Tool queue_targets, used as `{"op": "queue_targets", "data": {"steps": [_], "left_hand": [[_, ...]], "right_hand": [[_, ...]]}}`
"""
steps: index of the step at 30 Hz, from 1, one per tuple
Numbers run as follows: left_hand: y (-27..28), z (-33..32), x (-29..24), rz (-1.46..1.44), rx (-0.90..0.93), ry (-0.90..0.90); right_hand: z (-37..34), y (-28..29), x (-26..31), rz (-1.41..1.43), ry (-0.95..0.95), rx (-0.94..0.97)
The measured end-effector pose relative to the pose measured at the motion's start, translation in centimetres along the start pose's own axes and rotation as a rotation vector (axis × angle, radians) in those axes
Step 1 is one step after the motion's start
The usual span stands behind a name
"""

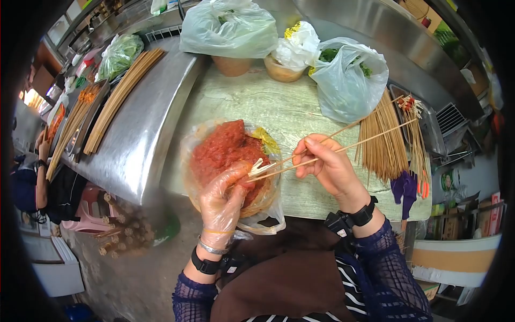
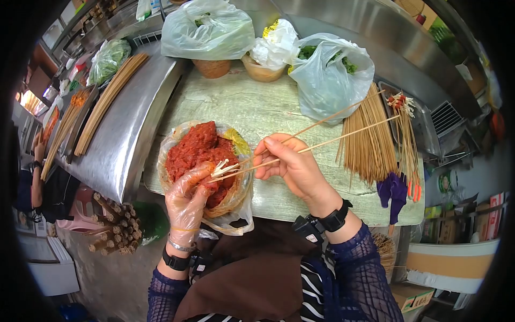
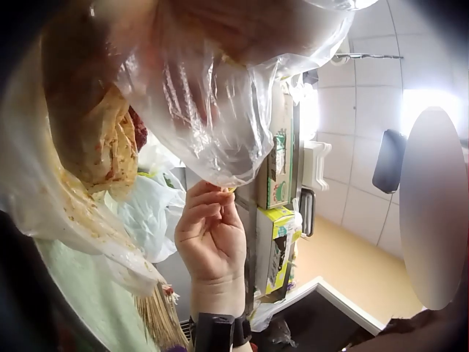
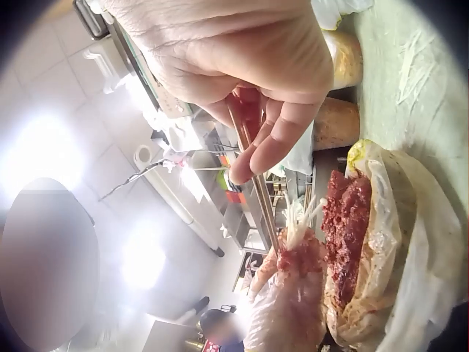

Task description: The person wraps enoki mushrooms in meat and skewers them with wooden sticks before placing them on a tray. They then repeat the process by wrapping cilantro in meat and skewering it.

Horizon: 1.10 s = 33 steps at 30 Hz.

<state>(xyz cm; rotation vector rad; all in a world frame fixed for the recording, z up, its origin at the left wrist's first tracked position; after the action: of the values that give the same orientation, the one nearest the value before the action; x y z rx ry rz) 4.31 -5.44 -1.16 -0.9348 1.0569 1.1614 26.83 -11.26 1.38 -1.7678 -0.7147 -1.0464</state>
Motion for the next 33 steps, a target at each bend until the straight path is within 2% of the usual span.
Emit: {"op": "queue_targets", "data": {"steps": [3, 6, 8, 12, 21, 29, 33], "left_hand": [[0.0, 0.1, -0.7, -0.008, -0.027, 0.093], [0.0, 0.1, -0.8, -0.101, -0.015, 0.257], [0.0, 0.2, -0.6, -0.109, 0.007, 0.187], [0.1, 0.2, -0.1, -0.103, 0.058, 0.130], [0.0, 0.3, -0.6, -0.189, -0.004, 0.337], [0.2, 0.1, -0.5, -0.222, 0.008, 0.368], [0.2, 0.0, -0.8, -0.227, -0.027, 0.349]], "right_hand": [[0.0, 0.3, -0.1, 0.007, -0.015, 0.010], [-0.1, 0.6, 0.0, 0.026, -0.007, 0.037], [-0.4, 0.5, 0.4, 0.046, -0.005, 0.085], [-0.4, -0.1, 0.5, 0.012, 0.032, 0.017], [-0.1, 0.4, 0.5, -0.086, 0.034, -0.015], [-0.4, -0.1, 0.8, -0.129, 0.109, -0.075], [-0.2, -0.1, 0.1, -0.053, 0.090, -0.080]]}}
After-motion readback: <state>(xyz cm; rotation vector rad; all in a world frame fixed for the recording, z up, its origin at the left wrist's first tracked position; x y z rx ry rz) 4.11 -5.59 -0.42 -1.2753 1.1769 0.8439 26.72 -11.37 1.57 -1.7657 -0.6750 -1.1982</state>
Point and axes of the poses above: each hand's wrist, its own z-axis towards the middle knuckle, its own y-axis out of the back of the hand, x = y × z, the point moved 1 cm from there along z, towards the middle knuckle, and after that the axes turned 14 degrees about -x, right-handed, at the moved point
